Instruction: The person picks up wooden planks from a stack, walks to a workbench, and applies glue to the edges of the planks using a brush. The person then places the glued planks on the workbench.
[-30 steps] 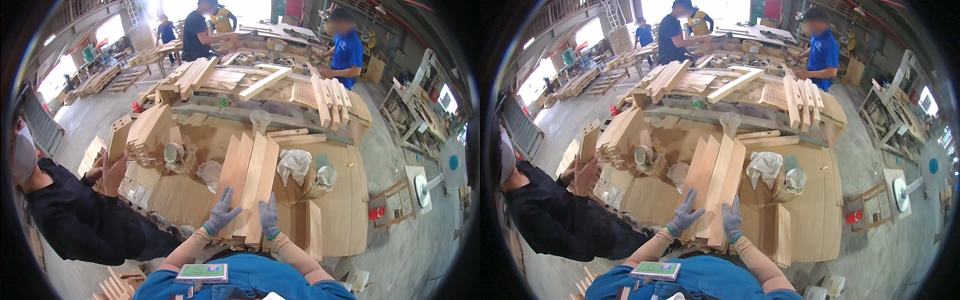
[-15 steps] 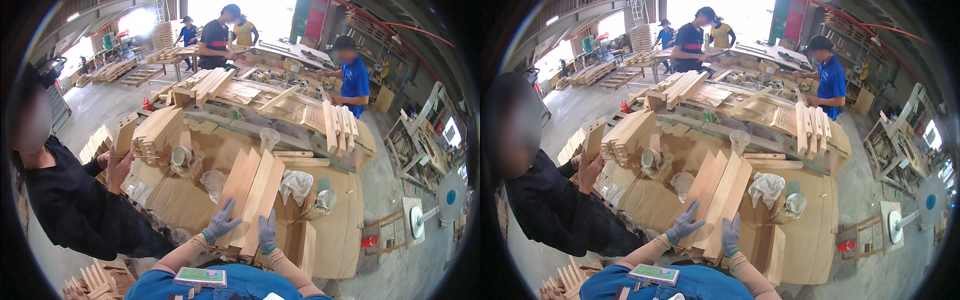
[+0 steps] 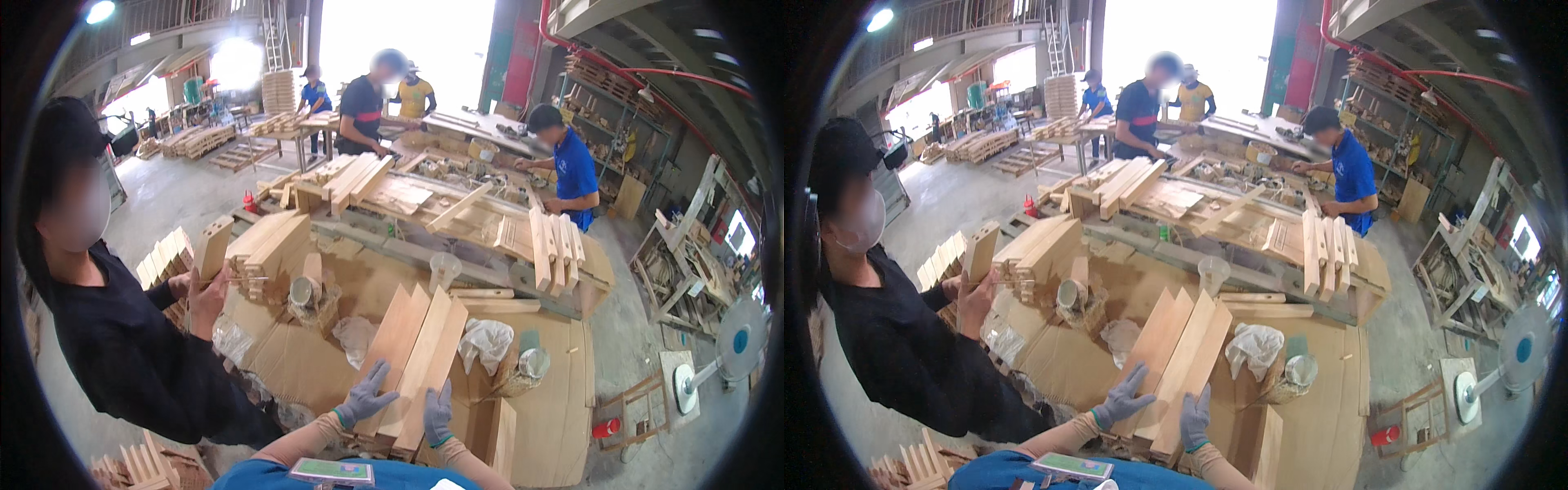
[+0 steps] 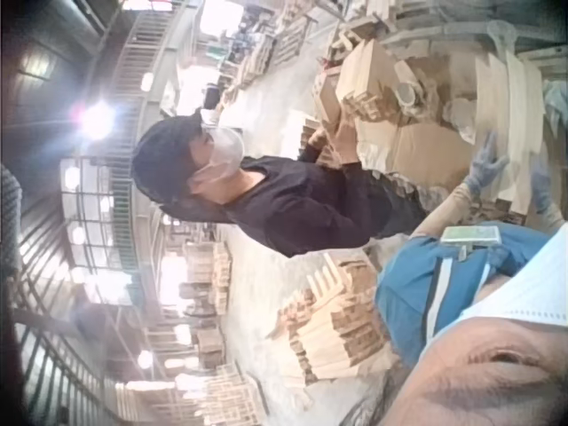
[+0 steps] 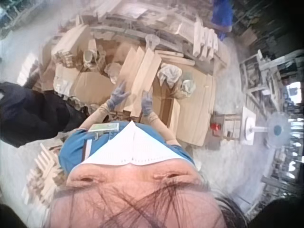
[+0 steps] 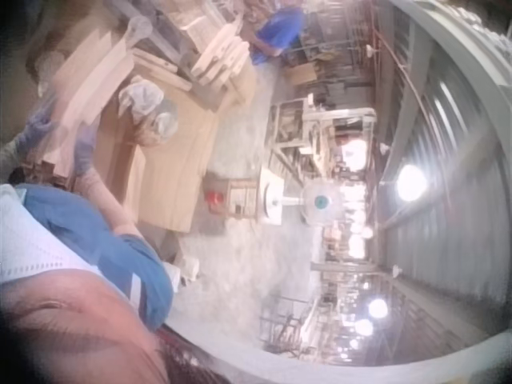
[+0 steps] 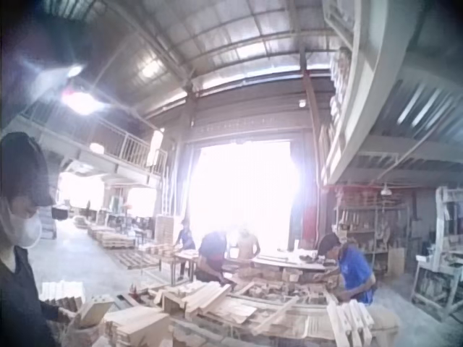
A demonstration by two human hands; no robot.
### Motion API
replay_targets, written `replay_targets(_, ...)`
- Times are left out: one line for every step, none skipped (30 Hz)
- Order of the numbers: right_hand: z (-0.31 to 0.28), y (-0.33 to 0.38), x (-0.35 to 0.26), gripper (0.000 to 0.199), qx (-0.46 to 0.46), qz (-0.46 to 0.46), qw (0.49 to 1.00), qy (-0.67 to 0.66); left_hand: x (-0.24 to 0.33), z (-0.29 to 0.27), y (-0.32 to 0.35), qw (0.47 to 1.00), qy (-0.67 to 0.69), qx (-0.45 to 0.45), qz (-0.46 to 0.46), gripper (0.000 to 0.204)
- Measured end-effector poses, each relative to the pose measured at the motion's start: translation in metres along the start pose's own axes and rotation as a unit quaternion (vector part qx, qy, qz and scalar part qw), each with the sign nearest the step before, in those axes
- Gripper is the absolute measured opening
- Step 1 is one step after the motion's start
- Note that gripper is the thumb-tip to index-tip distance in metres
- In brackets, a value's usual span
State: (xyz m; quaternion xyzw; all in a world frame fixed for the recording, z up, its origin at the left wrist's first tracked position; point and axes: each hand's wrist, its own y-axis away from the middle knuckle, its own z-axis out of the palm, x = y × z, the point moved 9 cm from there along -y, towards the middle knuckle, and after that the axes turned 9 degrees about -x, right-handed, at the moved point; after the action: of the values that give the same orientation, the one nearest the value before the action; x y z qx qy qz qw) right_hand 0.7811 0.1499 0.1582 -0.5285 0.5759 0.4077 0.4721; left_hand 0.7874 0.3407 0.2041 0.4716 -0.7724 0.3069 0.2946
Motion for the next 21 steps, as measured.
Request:
replay_targets(0.000, -0.002, 0.001, 0.058, -0.002, -0.003, 1.000, -0.030, 0.001, 0.000, -0.002, 1.000, 0.001, -0.003, 0.002, 0.074)
replay_targets(-0.001, -0.001, 0.002, 0.058, -0.005, -0.006, 0.998, -0.059, 0.003, 0.001, -0.001, 1.000, 0.003, -0.006, 0.004, 0.074)
replay_targets(0.000, 0.006, 0.006, 0.057, -0.015, 0.002, 0.996, -0.086, 0.002, 0.005, 0.005, 1.000, 0.010, -0.013, -0.006, 0.074)
replay_targets(0.001, 0.008, 0.007, 0.057, -0.014, 0.001, 0.996, -0.086, 0.001, 0.006, 0.006, 1.000, 0.005, -0.015, -0.009, 0.074)
replay_targets(0.001, 0.008, 0.007, 0.057, -0.013, 0.001, 0.996, -0.087, 0.000, 0.007, 0.005, 1.000, 0.001, -0.016, -0.012, 0.074)
replay_targets(0.001, 0.005, 0.008, 0.057, -0.011, 0.000, 0.996, -0.087, -0.002, 0.007, 0.003, 1.000, -0.003, -0.017, -0.015, 0.074)
replay_targets(0.000, -0.002, 0.005, 0.057, -0.008, -0.013, 0.998, -0.068, -0.004, 0.004, -0.003, 1.000, -0.012, -0.017, -0.013, 0.074)
replay_targets(0.000, -0.002, 0.006, 0.057, -0.008, -0.014, 0.999, -0.044, -0.006, 0.005, -0.003, 0.999, -0.014, -0.022, -0.021, 0.075)
replay_targets(0.000, -0.001, 0.006, 0.057, -0.008, -0.013, 1.000, -0.022, -0.007, 0.006, -0.003, 0.999, -0.015, -0.030, -0.031, 0.075)
replay_targets(0.001, 0.002, 0.001, 0.057, -0.014, -0.007, 0.999, -0.036, -0.009, 0.006, 0.000, 0.999, -0.008, -0.029, -0.031, 0.075)
replay_targets(0.002, 0.004, -0.004, 0.057, -0.021, -0.001, 0.998, -0.052, -0.010, 0.006, 0.001, 0.999, -0.001, -0.028, -0.031, 0.075)
replay_targets(0.003, 0.005, -0.012, 0.057, -0.026, 0.002, 0.997, -0.067, -0.009, 0.005, 0.001, 0.999, 0.005, -0.025, -0.030, 0.075)
replay_targets(0.004, 0.005, -0.018, 0.057, -0.029, 0.006, 0.997, -0.076, -0.009, 0.004, 0.002, 0.999, 0.002, -0.024, -0.031, 0.074)
replay_targets(0.005, 0.005, -0.023, 0.057, -0.034, 0.009, 0.996, -0.085, -0.008, 0.003, 0.003, 0.999, -0.002, -0.023, -0.033, 0.074)
replay_targets(0.003, 0.008, -0.024, 0.058, -0.033, 0.011, 0.995, -0.093, -0.006, 0.003, 0.003, 0.999, -0.003, -0.024, -0.030, 0.073)
replay_targets(0.002, 0.007, -0.013, 0.057, -0.029, 0.008, 0.996, -0.083, -0.004, 0.004, 0.002, 0.999, 0.000, -0.023, -0.030, 0.073)
replay_targets(0.001, 0.002, -0.006, 0.057, -0.024, 0.004, 0.997, -0.074, -0.003, 0.004, 0.001, 0.999, 0.004, -0.023, -0.028, 0.073)
replay_targets(-0.001, 0.001, 0.001, 0.057, -0.018, 0.001, 0.998, -0.064, -0.001, 0.005, -0.001, 0.999, 0.007, -0.024, -0.025, 0.072)
replay_targets(-0.005, 0.004, 0.010, 0.057, -0.013, 0.002, 0.999, -0.050, 0.001, 0.006, -0.001, 0.999, 0.007, -0.023, -0.023, 0.072)
replay_targets(0.000, 0.003, 0.008, 0.057, -0.017, 0.003, 0.999, -0.041, -0.001, 0.003, 0.001, 0.999, 0.002, -0.018, -0.028, 0.072)
replay_targets(0.001, 0.003, 0.003, 0.057, -0.017, 0.003, 0.999, -0.030, -0.002, 0.001, 0.001, 0.999, -0.002, -0.015, -0.029, 0.072)
